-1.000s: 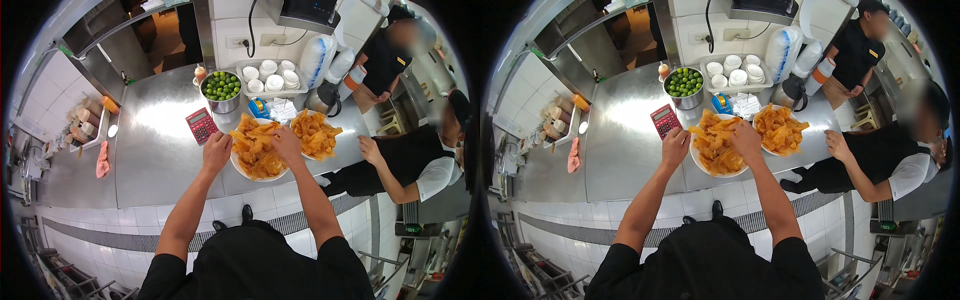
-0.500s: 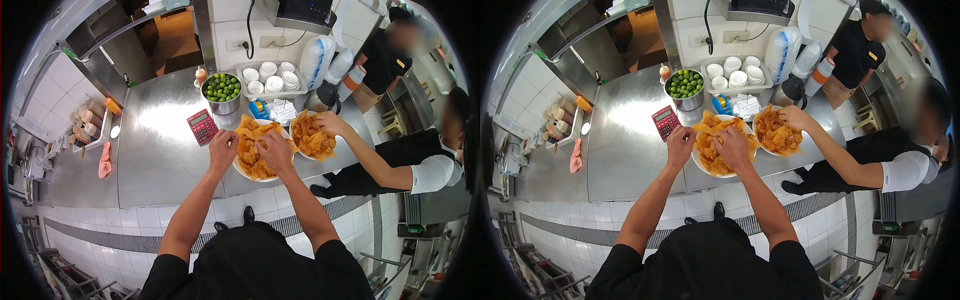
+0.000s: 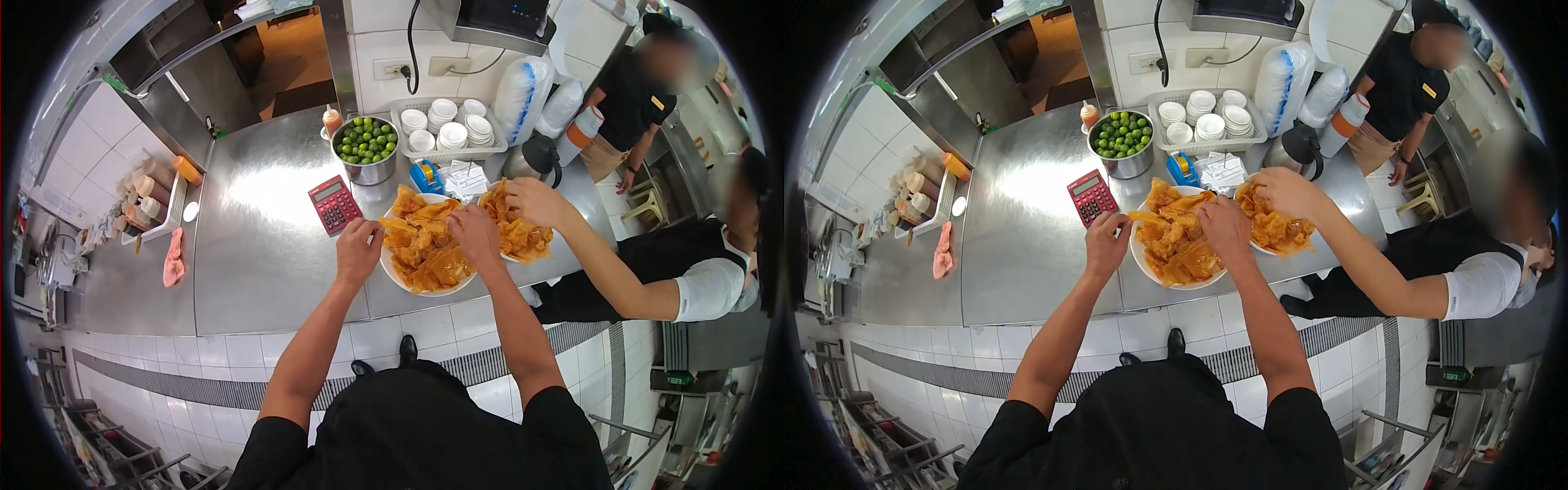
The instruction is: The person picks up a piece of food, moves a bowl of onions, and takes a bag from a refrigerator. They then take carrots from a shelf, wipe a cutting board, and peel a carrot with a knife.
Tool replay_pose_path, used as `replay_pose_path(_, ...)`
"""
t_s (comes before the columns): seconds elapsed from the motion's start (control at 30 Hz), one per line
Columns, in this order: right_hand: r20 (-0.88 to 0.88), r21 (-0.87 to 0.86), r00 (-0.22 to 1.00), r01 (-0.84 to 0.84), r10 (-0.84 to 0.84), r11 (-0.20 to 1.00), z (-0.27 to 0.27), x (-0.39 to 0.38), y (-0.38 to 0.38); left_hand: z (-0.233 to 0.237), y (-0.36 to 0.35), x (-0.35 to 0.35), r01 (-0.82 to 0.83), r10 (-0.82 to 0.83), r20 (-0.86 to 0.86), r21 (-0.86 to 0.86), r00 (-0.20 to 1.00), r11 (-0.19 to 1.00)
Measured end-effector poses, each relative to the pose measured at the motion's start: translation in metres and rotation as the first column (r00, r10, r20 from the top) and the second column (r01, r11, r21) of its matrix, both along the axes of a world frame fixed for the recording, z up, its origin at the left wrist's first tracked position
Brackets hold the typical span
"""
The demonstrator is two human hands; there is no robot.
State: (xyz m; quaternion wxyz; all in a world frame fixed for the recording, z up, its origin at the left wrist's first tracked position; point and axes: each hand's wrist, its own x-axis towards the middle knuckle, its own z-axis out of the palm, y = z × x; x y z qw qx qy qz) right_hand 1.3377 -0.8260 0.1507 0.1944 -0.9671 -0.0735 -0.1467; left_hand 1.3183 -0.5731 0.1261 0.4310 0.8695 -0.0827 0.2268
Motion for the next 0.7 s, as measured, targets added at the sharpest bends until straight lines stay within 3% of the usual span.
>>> replay_pose_path(0.1,0.038,0.126,0.999,-0.013,0.008,0.992,0.013,-0.010,0.015,0.002,-0.007,0.001,0.005,-0.006,0.023,0.022,1.000,1.000)
replay_pose_path(0.13,0.038,0.126,0.999,-0.014,0.009,0.992,0.015,-0.014,0.022,0.003,-0.010,0.002,0.003,-0.003,0.012,0.027,1.000,1.000)
replay_pose_path(0.2,0.147,0.142,0.976,-0.182,0.161,0.973,0.017,-0.022,0.036,0.007,-0.015,0.001,0.008,-0.008,-0.023,0.014,1.000,1.000)
replay_pose_path(0.33,0.227,0.065,0.952,-0.224,0.204,0.972,0.011,-0.021,0.051,0.013,-0.024,0.001,0.035,-0.036,-0.060,-0.012,0.998,0.999)
replay_pose_path(0.63,0.198,0.114,0.970,-0.164,0.139,0.980,0.006,0.000,0.046,0.007,-0.024,-0.002,-0.020,0.015,-0.071,-0.062,0.997,0.998)
replay_pose_path(0.7,0.098,0.163,0.995,0.018,-0.034,0.986,0.008,0.005,0.033,0.000,-0.010,-0.002,-0.037,0.027,-0.095,-0.105,0.995,0.994)
